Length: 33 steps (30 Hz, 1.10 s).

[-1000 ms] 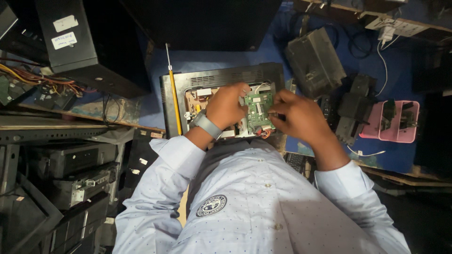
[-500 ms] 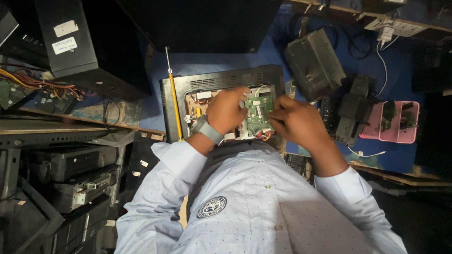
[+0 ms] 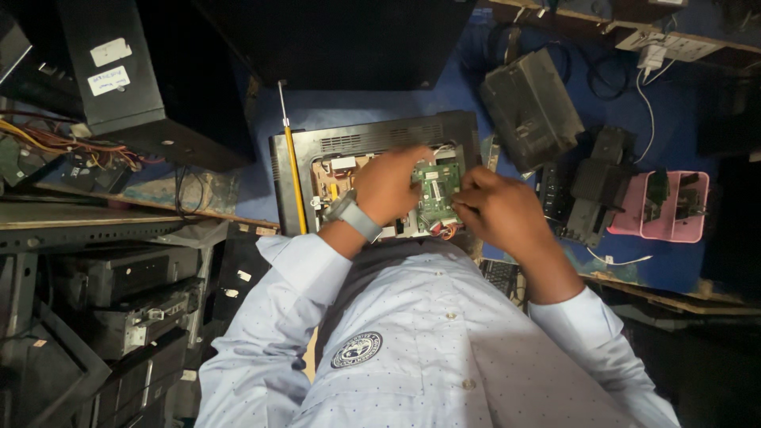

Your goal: The person removes a small green circuit board from an open electronic device, inspects it, and then reinserts it. They use a screwdriver to tighten screws securing the board and adjust internal wiring connections.

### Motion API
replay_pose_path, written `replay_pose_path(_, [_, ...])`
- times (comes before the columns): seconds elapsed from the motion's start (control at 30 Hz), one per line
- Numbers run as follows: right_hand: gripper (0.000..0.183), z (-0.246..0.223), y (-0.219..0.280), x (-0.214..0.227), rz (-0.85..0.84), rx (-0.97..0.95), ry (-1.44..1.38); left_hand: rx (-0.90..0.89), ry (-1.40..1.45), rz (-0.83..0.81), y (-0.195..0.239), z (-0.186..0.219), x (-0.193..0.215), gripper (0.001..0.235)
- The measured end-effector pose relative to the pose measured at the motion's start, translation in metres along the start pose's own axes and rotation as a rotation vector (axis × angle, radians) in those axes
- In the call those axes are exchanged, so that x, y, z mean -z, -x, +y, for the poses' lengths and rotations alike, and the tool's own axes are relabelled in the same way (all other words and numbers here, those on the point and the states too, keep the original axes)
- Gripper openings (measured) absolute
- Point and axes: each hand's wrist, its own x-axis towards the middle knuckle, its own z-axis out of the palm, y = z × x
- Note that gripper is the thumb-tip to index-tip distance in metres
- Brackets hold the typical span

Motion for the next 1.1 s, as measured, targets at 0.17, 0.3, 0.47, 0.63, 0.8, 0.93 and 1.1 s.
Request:
replay_pose_path(0.17, [0.013,0.001,0.002,-0.002,0.039,-0.01,-0.025,0.049,-0.124,-0.072,-0.021,-0.003,-0.014,0.026])
replay_pose_path(0.3, [0.012,0.0,0.002,-0.001,0.06,0.014,-0.044,-0.103,-0.066,0.085,-0.037,-0.007,-0.022,0.026])
replay_pose_path(0.47, [0.011,0.0,0.003,-0.002,0.055,-0.001,-0.015,0.015,-0.03,-0.005,-0.044,-0.016,-0.026,0.031])
replay_pose_path(0.63, [0.011,0.001,0.003,-0.002,0.06,0.012,-0.02,-0.073,0.004,0.122,-0.048,-0.026,-0.031,0.027])
replay_pose_path(0.8, [0.01,0.0,0.003,-0.001,0.067,0.013,-0.033,-0.007,0.014,0.037,-0.05,-0.024,-0.02,0.024])
replay_pose_path(0.93, [0.01,-0.001,0.004,-0.003,0.062,0.0,-0.01,0.005,0.094,0.064,-0.04,-0.011,0.008,0.035])
replay_pose_path(1.1, [0.013,0.001,0.005,-0.003,0.075,0.006,-0.02,0.08,0.195,0.121,-0.018,0.005,0.038,0.032])
